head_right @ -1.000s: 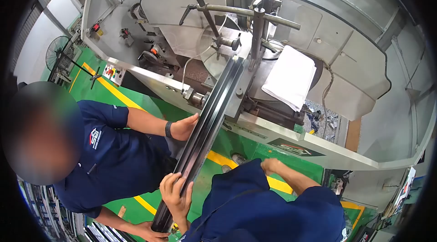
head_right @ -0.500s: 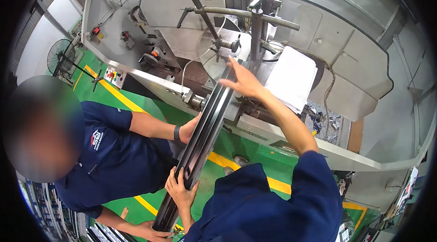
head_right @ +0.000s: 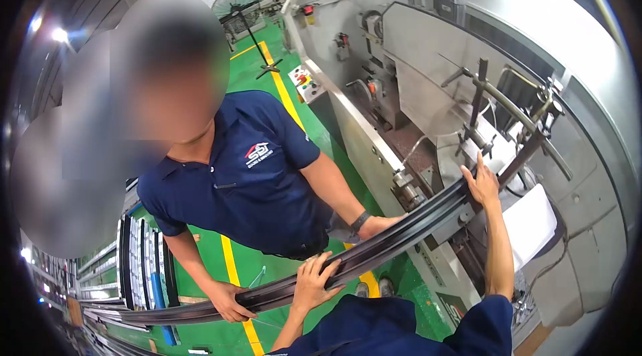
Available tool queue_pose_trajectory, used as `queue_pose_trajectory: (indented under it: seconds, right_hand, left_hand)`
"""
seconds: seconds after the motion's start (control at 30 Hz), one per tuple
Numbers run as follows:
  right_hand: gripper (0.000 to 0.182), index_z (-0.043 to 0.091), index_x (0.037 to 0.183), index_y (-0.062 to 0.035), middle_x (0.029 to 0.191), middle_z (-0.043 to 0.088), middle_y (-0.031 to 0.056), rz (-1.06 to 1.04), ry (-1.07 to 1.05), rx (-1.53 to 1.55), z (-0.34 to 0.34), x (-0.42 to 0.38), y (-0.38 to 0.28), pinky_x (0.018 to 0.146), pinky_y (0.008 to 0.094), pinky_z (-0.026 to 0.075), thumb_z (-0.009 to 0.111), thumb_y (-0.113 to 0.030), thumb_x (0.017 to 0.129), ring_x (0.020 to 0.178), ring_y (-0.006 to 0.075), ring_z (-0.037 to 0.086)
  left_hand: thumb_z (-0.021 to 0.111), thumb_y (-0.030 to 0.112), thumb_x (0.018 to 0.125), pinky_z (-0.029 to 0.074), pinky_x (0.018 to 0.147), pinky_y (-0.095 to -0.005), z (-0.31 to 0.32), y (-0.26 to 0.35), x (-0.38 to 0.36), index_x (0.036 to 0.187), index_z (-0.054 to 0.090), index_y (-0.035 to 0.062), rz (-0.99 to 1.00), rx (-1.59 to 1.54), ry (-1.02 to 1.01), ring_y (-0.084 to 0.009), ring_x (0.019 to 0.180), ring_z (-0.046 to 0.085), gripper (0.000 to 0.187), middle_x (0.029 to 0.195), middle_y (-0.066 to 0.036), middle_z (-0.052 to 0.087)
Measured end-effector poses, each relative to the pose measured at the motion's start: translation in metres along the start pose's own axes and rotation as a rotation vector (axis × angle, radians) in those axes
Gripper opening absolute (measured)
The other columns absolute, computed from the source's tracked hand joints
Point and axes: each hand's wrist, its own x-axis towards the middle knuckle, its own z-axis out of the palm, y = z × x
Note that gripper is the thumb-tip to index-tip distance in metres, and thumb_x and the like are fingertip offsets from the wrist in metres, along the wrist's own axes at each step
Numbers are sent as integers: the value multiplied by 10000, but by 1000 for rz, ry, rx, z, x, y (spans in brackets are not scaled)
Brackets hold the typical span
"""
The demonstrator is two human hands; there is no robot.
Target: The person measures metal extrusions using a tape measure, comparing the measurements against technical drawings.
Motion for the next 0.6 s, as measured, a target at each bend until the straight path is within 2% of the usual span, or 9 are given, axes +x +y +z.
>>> queue_pose_trajectory:
  seconds: [0.03,0.1,0.13,0.33,0.43,0.57,0.6]
  right_hand:
    - [842,244,1604,-78,1244,644,278,-71,111,-7,3,-4,0,990,488,452,489,-607,997,1113,455,612]
    - [820,264,1594,-68,1245,653,265,-24,77,-11,0,-12,-2,1025,489,434,506,-580,1001,1134,442,616]
    - [807,283,1583,-61,1246,655,264,-33,96,-9,1,-15,-2,1037,491,427,511,-571,1002,1147,435,614]
    - [717,405,1502,-10,1207,674,268,-5,227,-55,14,-22,-3,1089,494,393,533,-516,1010,1170,416,618]
    - [717,405,1500,-3,1189,676,268,39,233,-62,11,-23,-7,1083,494,395,546,-504,1006,1151,415,621]
    - [785,338,1540,-1,1304,612,267,-9,249,-2,11,-24,-2,1070,476,400,577,-506,989,1214,405,576]
    - [814,296,1565,-13,1337,587,271,36,162,2,5,-23,-5,1073,482,393,581,-509,985,1245,406,550]
  left_hand:
    - [855,439,722,388,1075,-454,0,0,0,1375,611,206,-7,0,-3,-309,1294,513,735,1450,-69,521]
    - [848,447,729,390,1074,-452,-1,1,1,1375,612,207,-17,-2,-15,-308,1287,520,729,1450,-65,522]
    - [857,371,703,408,1034,-435,-5,3,2,1402,585,186,-3,3,6,-267,1259,527,773,1456,-65,508]
    - [835,424,738,405,1044,-429,-8,5,4,1401,586,183,4,22,-1,-260,1246,536,748,1449,-56,519]
    - [820,443,760,403,1049,-431,-7,3,5,1407,585,189,4,14,-12,-263,1244,539,734,1448,-60,521]
    - [816,429,763,406,1048,-436,-7,1,6,1415,576,194,6,10,-12,-274,1244,538,733,1453,-66,514]
    - [815,428,762,406,1048,-436,-7,2,5,1415,574,194,6,12,-18,-276,1242,538,735,1453,-66,512]
